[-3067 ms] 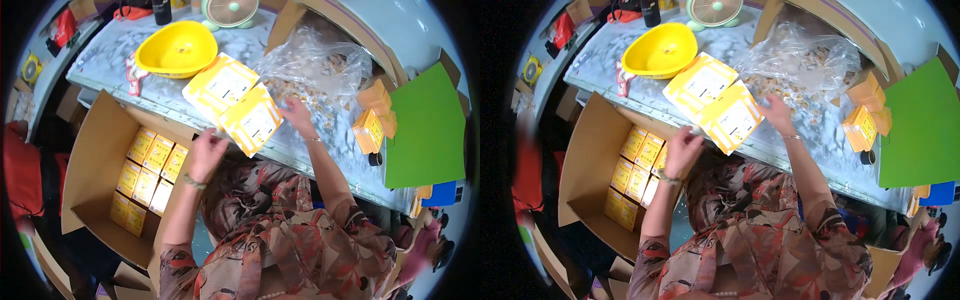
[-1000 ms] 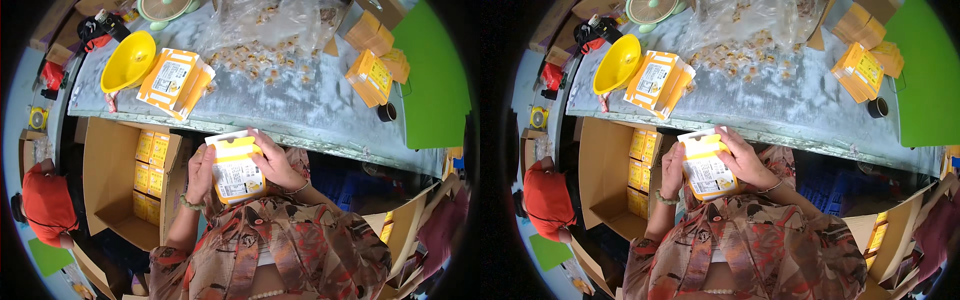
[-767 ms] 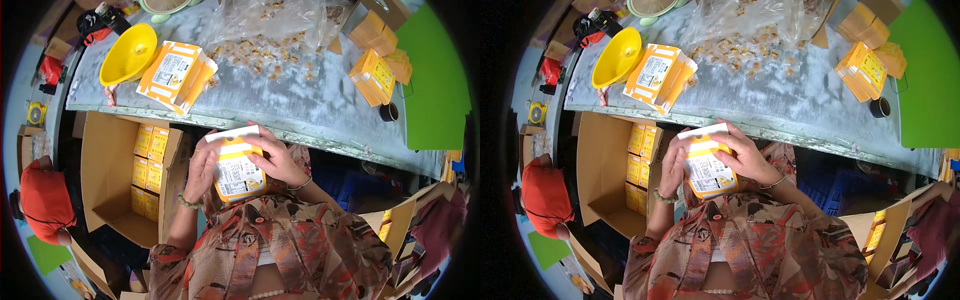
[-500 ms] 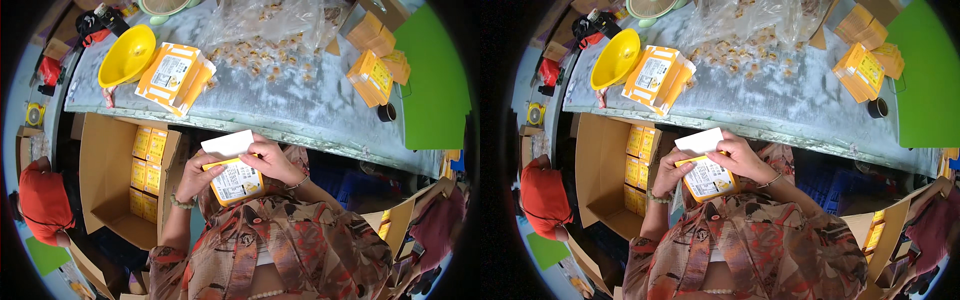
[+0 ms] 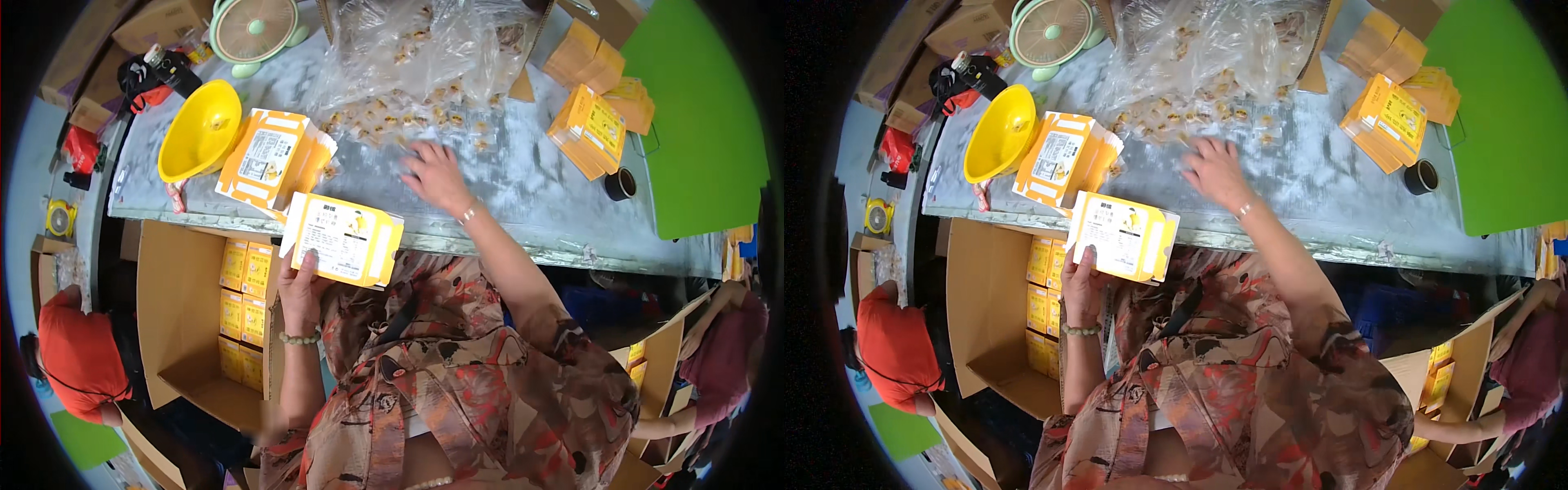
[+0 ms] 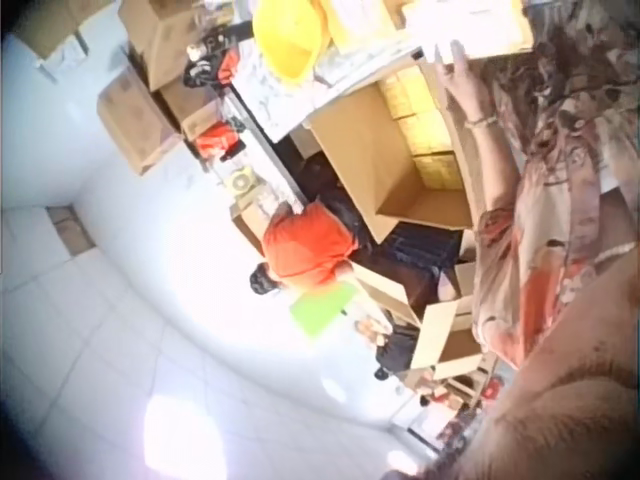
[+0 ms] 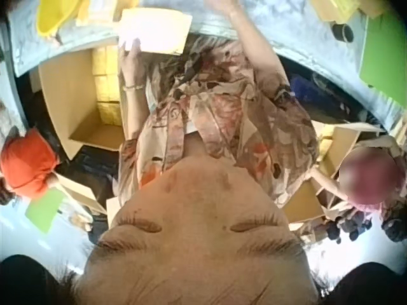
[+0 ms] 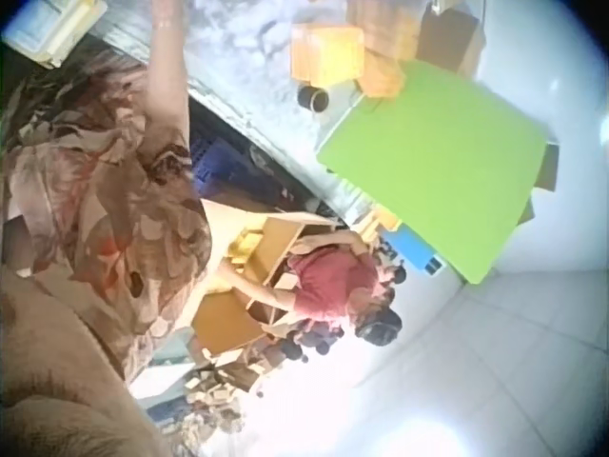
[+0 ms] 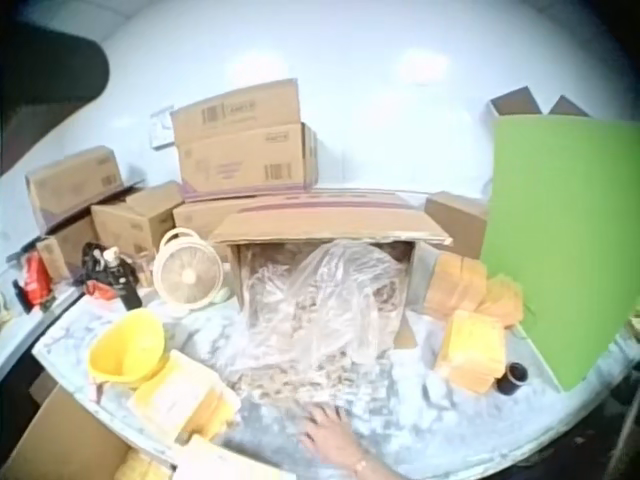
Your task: Packing small yellow product boxes into larger cardboard shipping containers.
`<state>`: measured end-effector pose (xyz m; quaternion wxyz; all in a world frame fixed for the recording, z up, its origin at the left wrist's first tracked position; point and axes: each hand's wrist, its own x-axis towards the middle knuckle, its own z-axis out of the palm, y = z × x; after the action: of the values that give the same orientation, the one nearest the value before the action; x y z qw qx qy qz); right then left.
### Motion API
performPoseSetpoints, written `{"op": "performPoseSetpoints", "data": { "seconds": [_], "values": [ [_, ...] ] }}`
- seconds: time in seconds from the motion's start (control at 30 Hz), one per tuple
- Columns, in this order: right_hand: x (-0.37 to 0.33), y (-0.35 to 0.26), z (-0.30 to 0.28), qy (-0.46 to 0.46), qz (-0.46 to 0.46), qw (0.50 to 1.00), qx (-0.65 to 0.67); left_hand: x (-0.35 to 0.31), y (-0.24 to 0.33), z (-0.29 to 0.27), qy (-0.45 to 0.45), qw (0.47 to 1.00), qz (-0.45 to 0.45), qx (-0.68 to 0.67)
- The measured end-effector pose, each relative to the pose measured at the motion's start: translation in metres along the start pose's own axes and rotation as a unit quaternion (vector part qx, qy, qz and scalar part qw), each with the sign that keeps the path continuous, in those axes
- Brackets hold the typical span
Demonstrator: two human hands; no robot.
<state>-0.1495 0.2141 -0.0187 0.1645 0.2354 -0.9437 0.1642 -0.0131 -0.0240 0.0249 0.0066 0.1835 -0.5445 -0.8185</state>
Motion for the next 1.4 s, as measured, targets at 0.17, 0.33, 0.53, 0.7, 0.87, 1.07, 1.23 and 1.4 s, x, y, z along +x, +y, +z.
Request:
{"op": "performPoseSetpoints", "data": {
  "seconds": [0.17, 0.33, 0.53, 0.7, 0.87, 1.07, 1.23, 1.4],
  "values": [
    [-0.054, 0.015, -0.033, -0.049, -0.026, 0.997, 0.047, 0.018, -0.010, 0.015, 0.012, 0.999, -0.024, 0.038],
    [-0.083, 0.051, -0.049, 0.119, 0.138, 0.939, 0.291, 0.031, -0.016, 0.028, 0.046, 0.999, 0.006, 0.013],
    [-0.094, 0.061, -0.046, 0.143, 0.237, 0.907, 0.317, 0.040, -0.023, 0.035, 0.045, 0.998, 0.028, 0.012],
    [-0.080, 0.046, -0.049, 0.077, 0.099, 0.984, 0.126, 0.037, -0.020, 0.039, 0.061, 0.998, 0.022, 0.017],
    [-0.085, 0.065, -0.065, 0.100, 0.136, 0.984, -0.053, 0.040, -0.019, 0.036, 0.063, 0.997, 0.031, 0.017],
    [-0.070, 0.013, -0.039, 0.120, 0.226, 0.941, 0.220, 0.049, -0.028, 0.055, 0.073, 0.996, 0.048, 0.013],
    [-0.046, -0.011, 0.002, 0.064, 0.242, 0.940, 0.232, 0.056, -0.039, 0.071, 0.059, 0.996, 0.041, 0.052],
    [-0.027, -0.051, -0.010, 0.144, 0.362, 0.421, 0.819, 0.048, -0.043, 0.075, 0.043, 0.999, 0.003, -0.016]
  ]
}}
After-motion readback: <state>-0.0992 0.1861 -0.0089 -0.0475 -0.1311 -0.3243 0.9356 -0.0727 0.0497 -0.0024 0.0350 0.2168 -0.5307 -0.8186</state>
